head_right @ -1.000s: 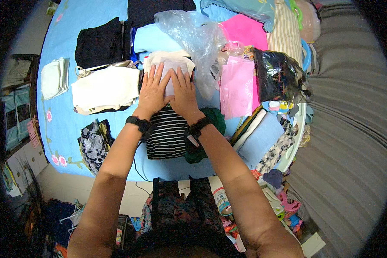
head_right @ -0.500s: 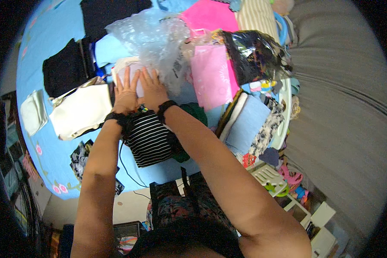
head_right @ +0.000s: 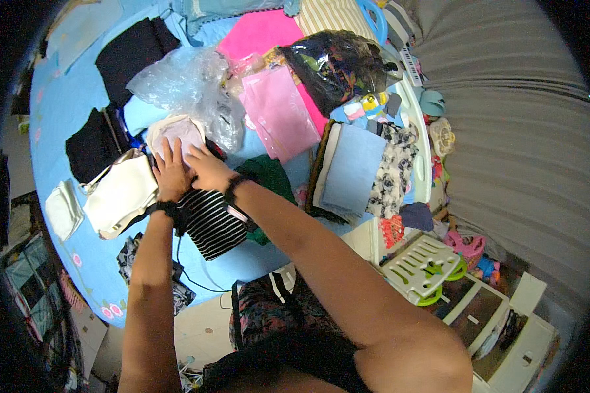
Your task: Fold laundry on a bed and place folded stacks into a wardrobe.
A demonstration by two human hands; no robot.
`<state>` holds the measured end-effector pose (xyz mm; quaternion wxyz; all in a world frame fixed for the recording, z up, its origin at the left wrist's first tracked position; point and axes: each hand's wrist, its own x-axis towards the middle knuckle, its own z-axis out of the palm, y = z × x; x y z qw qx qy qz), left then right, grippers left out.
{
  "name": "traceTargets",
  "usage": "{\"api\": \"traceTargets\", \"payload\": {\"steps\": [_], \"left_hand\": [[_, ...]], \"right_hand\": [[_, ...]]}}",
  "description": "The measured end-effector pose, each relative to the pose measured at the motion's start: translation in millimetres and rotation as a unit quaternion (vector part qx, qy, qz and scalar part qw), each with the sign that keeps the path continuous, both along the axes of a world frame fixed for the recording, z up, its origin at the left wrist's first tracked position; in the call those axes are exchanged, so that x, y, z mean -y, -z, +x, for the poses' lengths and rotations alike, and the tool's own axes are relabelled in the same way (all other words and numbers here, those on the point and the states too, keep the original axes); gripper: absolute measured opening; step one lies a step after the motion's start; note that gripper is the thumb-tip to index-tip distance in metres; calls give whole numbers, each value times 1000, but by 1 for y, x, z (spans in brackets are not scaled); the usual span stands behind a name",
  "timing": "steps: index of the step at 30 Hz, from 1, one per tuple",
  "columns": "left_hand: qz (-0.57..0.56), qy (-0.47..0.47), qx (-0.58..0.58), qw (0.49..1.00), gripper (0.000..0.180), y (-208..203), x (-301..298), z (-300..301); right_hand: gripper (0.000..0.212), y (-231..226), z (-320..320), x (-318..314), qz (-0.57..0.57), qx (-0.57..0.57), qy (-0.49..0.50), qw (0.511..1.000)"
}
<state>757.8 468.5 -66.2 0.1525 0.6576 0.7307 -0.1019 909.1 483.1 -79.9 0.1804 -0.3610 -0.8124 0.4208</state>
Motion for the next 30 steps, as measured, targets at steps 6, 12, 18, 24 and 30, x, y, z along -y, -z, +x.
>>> {"api": "traceTargets", "payload": {"steps": [6, 12, 18, 24, 30], "left_hand": [[167, -151, 309, 924, 70, -45, 3, 19], [43, -497, 628, 597, 73, -55, -130, 85], [128, -337, 694, 623, 28, -141, -117, 122], [47, -306, 713, 629, 38, -290, 29, 140], [-27, -339, 732, 590, 31, -352, 123, 127]], "right_hand": [[53, -78, 107, 102, -137, -134, 139, 972], [46, -98, 186, 150, -301, -108, 208, 925], [55, -126, 230, 132, -279, -195, 321, 884], [115, -213, 252, 76, -44, -233, 411, 880], [65, -276, 253, 75, -308, -417, 185, 835]]}}
